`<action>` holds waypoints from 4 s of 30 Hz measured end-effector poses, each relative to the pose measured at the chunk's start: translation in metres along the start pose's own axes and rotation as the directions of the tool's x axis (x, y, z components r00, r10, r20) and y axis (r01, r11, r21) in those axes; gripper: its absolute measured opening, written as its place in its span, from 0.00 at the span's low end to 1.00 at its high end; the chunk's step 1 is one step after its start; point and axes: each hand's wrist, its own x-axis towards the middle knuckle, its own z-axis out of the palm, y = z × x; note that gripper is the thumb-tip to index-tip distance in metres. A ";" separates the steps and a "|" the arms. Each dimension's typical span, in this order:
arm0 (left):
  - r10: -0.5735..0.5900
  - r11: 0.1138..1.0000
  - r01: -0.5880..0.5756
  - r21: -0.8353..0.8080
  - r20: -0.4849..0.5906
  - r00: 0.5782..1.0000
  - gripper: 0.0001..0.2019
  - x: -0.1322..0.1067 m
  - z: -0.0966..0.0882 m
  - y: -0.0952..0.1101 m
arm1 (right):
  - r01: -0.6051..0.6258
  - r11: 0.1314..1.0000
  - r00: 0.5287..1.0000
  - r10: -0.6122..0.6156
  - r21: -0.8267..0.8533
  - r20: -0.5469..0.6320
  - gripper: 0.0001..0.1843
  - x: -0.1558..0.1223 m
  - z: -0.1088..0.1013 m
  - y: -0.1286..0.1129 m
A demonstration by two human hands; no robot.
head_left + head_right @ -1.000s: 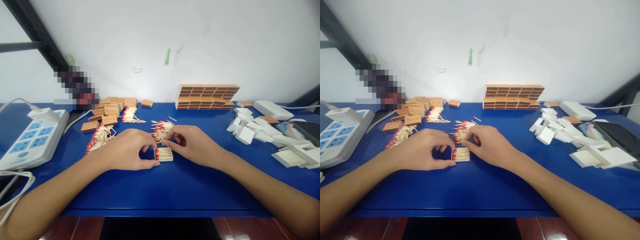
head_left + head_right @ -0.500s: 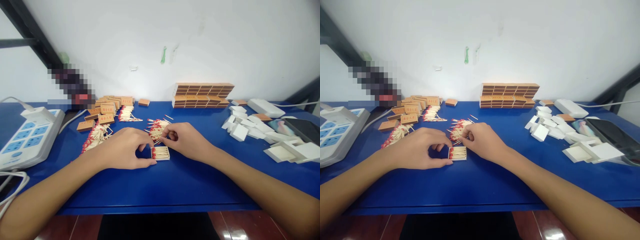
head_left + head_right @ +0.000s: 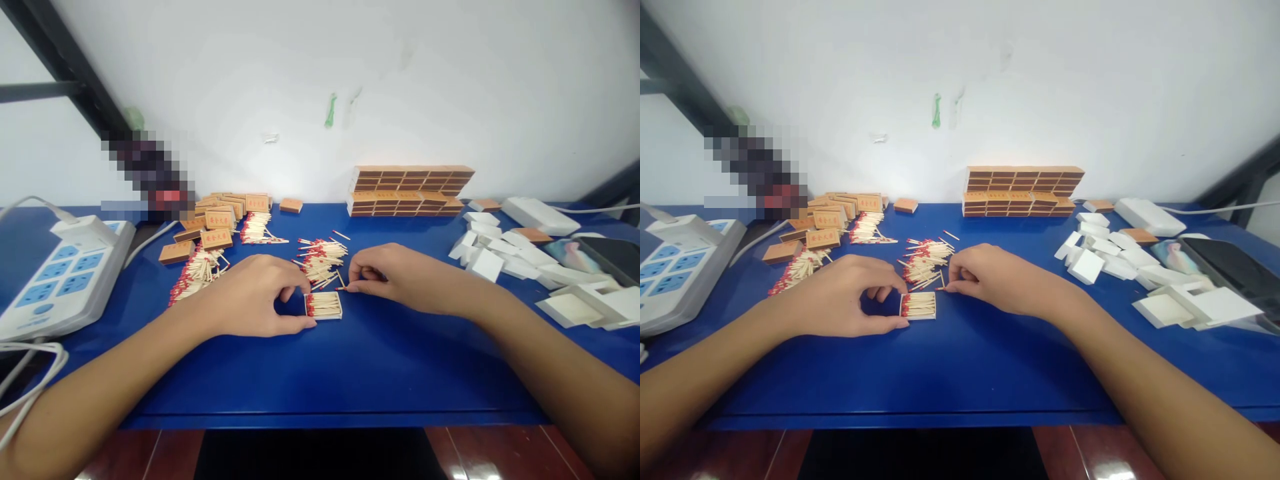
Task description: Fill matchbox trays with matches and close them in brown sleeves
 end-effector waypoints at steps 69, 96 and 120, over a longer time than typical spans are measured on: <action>-0.032 0.999 0.032 0.043 -0.005 0.999 0.14 0.001 0.001 -0.001 | 0.123 0.992 0.990 -0.123 -0.015 -0.067 0.07 -0.007 0.019 -0.035; -0.049 0.999 0.049 0.007 -0.013 0.999 0.13 -0.001 0.002 -0.003 | 0.130 0.985 0.967 -0.101 0.113 -0.232 0.06 0.006 0.016 -0.015; -0.042 0.997 0.039 -0.065 -0.057 0.997 0.12 -0.001 0.010 0.003 | -0.080 0.981 0.958 0.026 -0.177 -0.286 0.17 0.186 -0.016 0.012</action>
